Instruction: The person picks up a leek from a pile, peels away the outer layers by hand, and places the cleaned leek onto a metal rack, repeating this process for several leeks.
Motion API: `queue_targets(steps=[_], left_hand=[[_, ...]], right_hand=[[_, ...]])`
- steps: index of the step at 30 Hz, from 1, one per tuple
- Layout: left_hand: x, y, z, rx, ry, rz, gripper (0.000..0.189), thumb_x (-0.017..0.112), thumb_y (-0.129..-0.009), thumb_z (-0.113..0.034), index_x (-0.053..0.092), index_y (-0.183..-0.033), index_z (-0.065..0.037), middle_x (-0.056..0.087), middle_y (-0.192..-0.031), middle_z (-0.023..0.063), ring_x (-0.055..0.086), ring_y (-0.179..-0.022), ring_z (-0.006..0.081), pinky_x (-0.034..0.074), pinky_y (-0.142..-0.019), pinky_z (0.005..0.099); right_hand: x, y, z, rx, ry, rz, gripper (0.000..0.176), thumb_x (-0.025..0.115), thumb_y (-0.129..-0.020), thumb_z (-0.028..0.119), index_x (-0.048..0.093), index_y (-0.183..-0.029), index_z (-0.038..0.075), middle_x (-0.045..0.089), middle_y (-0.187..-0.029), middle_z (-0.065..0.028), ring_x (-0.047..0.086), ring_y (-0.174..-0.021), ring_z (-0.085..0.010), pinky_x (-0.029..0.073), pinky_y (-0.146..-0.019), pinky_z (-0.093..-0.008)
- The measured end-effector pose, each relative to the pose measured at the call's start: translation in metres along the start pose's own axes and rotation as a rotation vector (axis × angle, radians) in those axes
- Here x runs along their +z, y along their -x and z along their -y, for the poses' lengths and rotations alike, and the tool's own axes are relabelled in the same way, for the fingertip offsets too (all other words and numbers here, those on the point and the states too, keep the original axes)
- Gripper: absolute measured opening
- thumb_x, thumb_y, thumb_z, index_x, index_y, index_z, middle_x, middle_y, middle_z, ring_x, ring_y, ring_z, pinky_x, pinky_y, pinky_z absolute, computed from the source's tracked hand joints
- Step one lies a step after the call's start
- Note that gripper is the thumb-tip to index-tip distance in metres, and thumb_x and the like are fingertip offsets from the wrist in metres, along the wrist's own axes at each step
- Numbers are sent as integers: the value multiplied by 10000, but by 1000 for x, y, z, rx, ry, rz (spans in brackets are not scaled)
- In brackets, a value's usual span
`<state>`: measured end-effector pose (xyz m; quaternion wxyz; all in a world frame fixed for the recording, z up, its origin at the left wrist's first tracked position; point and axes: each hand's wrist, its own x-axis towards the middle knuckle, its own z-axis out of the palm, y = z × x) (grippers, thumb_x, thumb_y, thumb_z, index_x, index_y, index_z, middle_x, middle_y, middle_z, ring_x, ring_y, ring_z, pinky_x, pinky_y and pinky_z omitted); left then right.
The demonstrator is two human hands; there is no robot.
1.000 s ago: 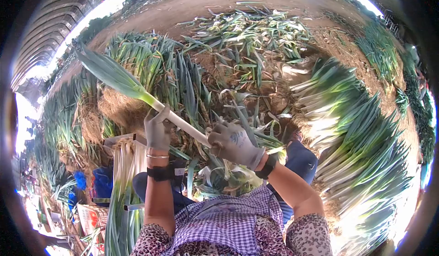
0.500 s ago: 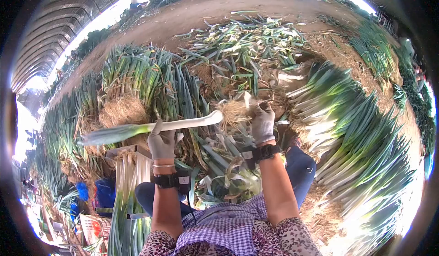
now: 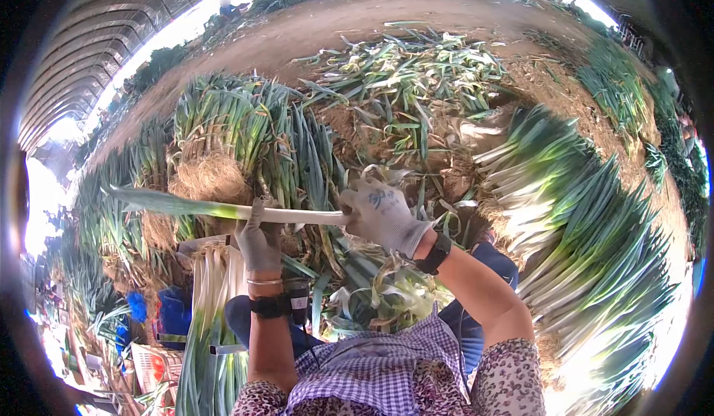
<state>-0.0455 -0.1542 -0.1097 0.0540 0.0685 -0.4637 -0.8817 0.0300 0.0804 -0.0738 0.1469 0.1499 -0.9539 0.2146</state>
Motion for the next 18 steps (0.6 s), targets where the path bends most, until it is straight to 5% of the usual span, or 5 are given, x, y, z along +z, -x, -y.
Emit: queue_targets(steps=[4,7,16,18], left_hand=[[-2,-3,0,-21,-72,10,221,663,-896,-74,568,-1088,-21,605,-948,55,645,-788,169,620,-649,309],[0,-2,1,19,-119,3,210,661,-911,-136,535,-1015,-5,628,-837,120,675,-728,249,619,-618,366],[-9,-6,1,-211,75,288,278,631,-925,-155,546,-1046,80,646,-1044,234,675,-966,361,591,-854,477],[-4,-3,2,-240,83,221,193,613,-926,-106,552,-1053,26,647,-990,159,677,-941,311,602,-824,472]], right_hand=[[11,15,6,-89,103,76,230,706,-725,217,628,-920,124,577,-940,-73,587,-926,-286,504,-757,-433],[20,26,1,-135,-34,-65,244,716,-734,197,623,-939,104,585,-982,-75,614,-897,-292,518,-747,-416],[0,27,-16,-66,-199,-157,345,767,-723,185,594,-1011,108,581,-985,-98,621,-879,-311,513,-732,-399],[-1,28,-16,-43,-202,-88,334,764,-723,179,598,-1004,110,579,-987,-100,621,-875,-308,512,-733,-399]])
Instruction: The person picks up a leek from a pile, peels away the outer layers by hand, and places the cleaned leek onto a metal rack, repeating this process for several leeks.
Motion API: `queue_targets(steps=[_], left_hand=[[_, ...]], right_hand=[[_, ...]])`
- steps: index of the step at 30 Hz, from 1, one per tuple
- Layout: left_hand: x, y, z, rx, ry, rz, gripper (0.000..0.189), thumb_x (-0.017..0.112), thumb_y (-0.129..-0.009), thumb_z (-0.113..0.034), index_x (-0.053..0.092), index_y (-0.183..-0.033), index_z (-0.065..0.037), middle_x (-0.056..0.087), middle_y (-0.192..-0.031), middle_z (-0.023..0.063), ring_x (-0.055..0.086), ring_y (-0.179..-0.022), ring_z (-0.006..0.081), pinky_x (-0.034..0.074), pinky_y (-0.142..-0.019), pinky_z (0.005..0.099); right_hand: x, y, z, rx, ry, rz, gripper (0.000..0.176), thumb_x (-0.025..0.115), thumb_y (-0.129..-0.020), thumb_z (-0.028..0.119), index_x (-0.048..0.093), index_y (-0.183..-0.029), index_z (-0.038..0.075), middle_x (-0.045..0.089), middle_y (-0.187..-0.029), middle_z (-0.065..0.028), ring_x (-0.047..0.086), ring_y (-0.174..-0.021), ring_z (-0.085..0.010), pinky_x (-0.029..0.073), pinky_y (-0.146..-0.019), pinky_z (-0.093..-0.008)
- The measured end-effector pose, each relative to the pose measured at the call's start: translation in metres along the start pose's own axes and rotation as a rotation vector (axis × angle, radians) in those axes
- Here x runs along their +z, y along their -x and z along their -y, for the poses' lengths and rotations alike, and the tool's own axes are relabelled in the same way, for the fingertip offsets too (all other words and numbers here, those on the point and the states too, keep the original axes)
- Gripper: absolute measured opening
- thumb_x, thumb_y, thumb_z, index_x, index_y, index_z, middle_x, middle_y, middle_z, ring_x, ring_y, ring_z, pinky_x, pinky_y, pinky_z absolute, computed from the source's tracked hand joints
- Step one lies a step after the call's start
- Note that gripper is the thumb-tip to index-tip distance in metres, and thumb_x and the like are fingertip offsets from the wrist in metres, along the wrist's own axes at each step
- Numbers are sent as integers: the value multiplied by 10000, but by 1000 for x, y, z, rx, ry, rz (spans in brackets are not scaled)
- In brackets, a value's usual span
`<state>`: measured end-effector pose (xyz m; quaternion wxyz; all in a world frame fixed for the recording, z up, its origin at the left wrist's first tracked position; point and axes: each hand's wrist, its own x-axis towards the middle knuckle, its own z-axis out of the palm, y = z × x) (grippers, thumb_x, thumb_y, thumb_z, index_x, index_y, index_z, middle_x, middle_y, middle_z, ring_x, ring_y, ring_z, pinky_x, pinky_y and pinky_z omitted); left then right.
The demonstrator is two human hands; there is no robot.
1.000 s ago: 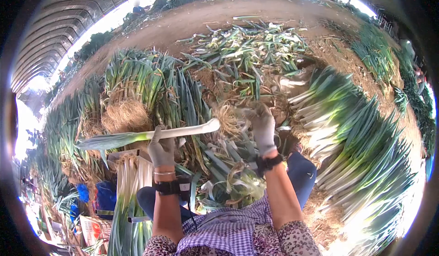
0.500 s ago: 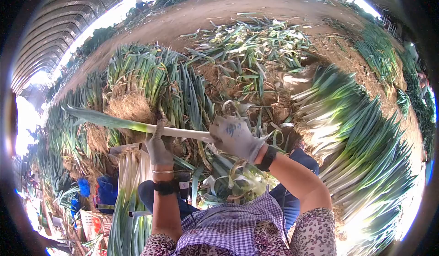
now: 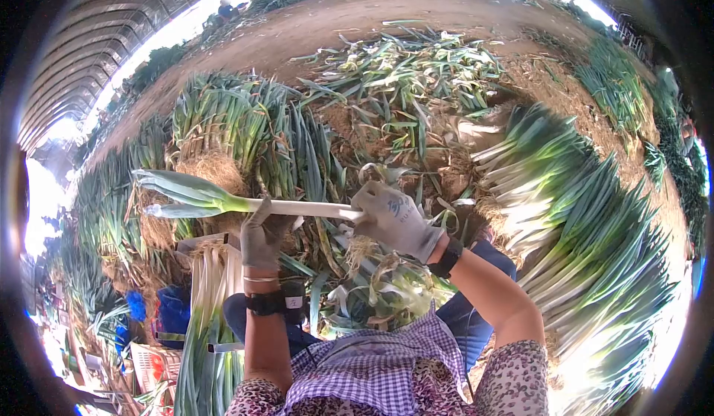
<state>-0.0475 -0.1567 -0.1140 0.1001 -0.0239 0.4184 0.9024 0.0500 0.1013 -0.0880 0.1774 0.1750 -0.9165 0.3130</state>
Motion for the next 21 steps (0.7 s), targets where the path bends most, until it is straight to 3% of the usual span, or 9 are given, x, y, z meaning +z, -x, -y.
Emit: queue_targets(steps=[3,6,9,12,14,16,18,21], left_hand=[[5,0,2,-6,1,-33,178,610,-926,-91,557,-1062,11,645,-968,120,677,-925,291,610,-814,463],[5,-1,5,12,-2,-63,193,620,-925,-108,563,-1057,20,642,-974,122,674,-936,290,612,-821,450],[13,5,9,68,71,-64,202,624,-927,-126,567,-1044,28,642,-976,131,670,-959,283,613,-828,438],[5,3,13,98,159,17,205,602,-939,-127,564,-1054,39,642,-1016,156,664,-991,289,600,-867,438],[8,7,7,115,225,12,206,588,-945,-122,562,-1061,46,641,-1048,170,661,-1002,301,590,-895,442],[-2,2,7,173,148,47,225,573,-950,-115,563,-1078,69,640,-1081,189,654,-1018,324,566,-943,447],[-11,-1,12,188,181,74,237,568,-952,-117,565,-1083,81,640,-1082,196,651,-1027,330,555,-964,449],[4,7,19,157,185,129,201,542,-944,-64,576,-1081,80,640,-1090,203,637,-1055,319,546,-971,430]], right_hand=[[5,6,-6,-107,93,-77,302,757,-714,148,607,-973,104,585,-952,-104,624,-824,-316,515,-706,-395],[8,6,-7,-32,-59,-285,244,745,-731,112,613,-935,89,605,-864,-85,645,-755,-261,520,-666,-362],[15,1,-14,188,-329,-554,203,746,-772,134,607,-896,53,608,-771,-75,622,-692,-179,504,-622,-333],[12,-4,-35,362,-1342,-810,223,734,-807,167,595,-886,11,612,-742,-59,577,-682,-121,479,-615,-306],[25,19,-97,702,-731,-601,237,739,-804,172,591,-881,3,627,-761,-42,564,-678,-118,479,-642,-297],[50,41,-130,458,-412,-605,307,755,-814,191,652,-1044,17,657,-916,-19,590,-786,-97,499,-704,-276],[27,37,-69,566,-890,-607,347,711,-871,188,627,-1161,17,660,-983,-20,597,-826,-96,499,-723,-233],[9,33,-14,723,-1078,-201,431,696,-903,251,565,-1251,34,645,-1028,-40,631,-850,-112,528,-735,-234]])
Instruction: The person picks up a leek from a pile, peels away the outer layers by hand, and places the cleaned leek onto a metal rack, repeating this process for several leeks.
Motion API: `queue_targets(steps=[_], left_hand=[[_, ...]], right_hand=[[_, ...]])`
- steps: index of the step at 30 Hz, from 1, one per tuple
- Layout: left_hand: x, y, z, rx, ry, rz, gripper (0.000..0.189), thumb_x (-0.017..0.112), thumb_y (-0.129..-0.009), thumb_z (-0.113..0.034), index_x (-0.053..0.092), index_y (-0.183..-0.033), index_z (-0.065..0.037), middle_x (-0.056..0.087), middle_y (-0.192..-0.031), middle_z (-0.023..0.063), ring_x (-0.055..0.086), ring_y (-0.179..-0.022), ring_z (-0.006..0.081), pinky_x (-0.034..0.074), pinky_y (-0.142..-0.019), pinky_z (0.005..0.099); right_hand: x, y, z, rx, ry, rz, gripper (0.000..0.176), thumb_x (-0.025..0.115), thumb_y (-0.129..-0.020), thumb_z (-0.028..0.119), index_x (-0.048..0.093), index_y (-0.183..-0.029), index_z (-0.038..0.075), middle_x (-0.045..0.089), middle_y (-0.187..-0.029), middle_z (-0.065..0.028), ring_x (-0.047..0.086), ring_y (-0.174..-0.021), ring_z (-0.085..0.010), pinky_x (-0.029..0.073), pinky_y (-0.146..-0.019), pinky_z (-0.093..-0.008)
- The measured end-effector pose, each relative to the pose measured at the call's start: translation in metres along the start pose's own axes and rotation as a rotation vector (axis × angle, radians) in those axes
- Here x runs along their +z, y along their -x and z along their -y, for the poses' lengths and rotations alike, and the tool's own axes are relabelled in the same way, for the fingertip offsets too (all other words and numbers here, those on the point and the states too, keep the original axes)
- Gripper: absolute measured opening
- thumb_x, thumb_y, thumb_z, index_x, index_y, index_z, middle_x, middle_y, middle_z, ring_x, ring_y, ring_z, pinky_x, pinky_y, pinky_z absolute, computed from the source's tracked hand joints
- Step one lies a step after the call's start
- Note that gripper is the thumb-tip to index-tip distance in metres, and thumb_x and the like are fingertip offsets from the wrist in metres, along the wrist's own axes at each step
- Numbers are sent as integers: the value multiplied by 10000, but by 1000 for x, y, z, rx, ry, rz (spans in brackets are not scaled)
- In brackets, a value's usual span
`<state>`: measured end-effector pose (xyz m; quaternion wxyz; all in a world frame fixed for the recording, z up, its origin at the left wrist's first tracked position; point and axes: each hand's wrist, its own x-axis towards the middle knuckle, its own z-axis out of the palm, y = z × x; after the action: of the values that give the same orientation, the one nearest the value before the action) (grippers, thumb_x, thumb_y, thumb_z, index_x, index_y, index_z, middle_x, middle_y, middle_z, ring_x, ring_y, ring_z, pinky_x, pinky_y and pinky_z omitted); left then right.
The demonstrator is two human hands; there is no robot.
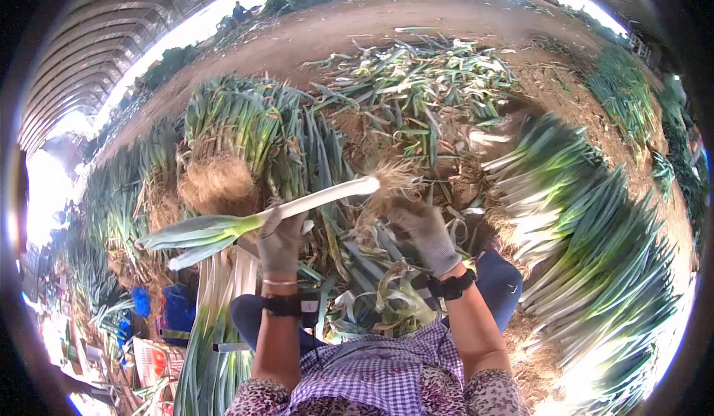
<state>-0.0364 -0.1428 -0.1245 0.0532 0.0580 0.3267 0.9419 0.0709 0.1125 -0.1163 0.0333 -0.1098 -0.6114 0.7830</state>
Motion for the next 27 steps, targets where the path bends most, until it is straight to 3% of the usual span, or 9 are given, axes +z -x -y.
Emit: queue_targets(steps=[6,9,13,14,17,18,20,22,27], left_hand=[[-7,16,39,-118,-788,314,232,527,-940,-109,646,-1120,-22,657,-1056,70,612,-843,144,509,-742,266],[8,50,15,218,-1153,486,392,657,-764,34,650,-1151,-27,646,-1158,154,639,-1036,283,502,-904,361],[38,38,-49,885,-1501,492,703,745,-705,-123,491,-1360,-81,614,-1196,169,604,-1076,369,487,-935,405],[17,22,-26,828,-1625,557,793,782,-695,-221,437,-1392,-65,599,-1230,159,557,-1158,367,433,-1018,424],[-12,14,-12,-358,-898,827,794,789,-734,-303,425,-1391,-44,600,-1132,139,582,-1049,288,404,-1040,422],[-30,4,42,254,-1120,1002,810,796,-672,-287,445,-1364,-54,605,-973,131,590,-967,294,446,-927,400],[-34,20,66,540,-1149,974,808,799,-595,-272,479,-1303,-48,607,-853,123,583,-917,289,479,-818,383],[-1,49,25,151,-1139,847,982,819,-599,-356,374,-1401,-4,550,-1155,177,521,-1129,323,369,-1006,465],[9,58,-17,666,-1245,452,1014,841,-607,-340,317,-1405,3,554,-1115,190,543,-1060,353,354,-932,528]], right_hand=[[66,-25,-20,-102,-497,139,346,617,-945,289,595,-1186,43,625,-1001,-33,621,-831,-127,527,-706,-276],[46,-13,4,-443,71,-80,293,558,-954,247,594,-1148,30,613,-1004,-63,591,-837,-119,496,-665,-241],[17,-6,38,-539,-68,44,352,612,-910,246,554,-1183,30,582,-1112,-90,584,-935,-167,495,-734,-294],[3,-7,43,-573,-30,134,384,619,-912,221,521,-1236,40,561,-1190,-92,575,-1005,-197,488,-831,-332],[-22,-16,61,-748,50,233,454,571,-947,194,444,-1356,44,502,-1358,-109,553,-1134,-256,444,-1038,-421],[-19,-15,70,-740,-111,276,458,556,-952,216,446,-1356,31,502,-1366,-120,562,-1130,-266,444,-1030,-438],[-3,-2,95,-771,-120,81,491,543,-958,315,489,-1330,-2,541,-1339,-156,603,-1088,-291,457,-983,-458],[16,0,115,-1025,303,-223,544,556,-947,373,516,-1306,-33,564,-1308,-190,617,-1075,-303,457,-968,-461],[93,-4,159,-1200,171,-366,535,553,-946,299,486,-1305,-93,540,-1308,-240,589,-1135,-302,501,-927,-413]])
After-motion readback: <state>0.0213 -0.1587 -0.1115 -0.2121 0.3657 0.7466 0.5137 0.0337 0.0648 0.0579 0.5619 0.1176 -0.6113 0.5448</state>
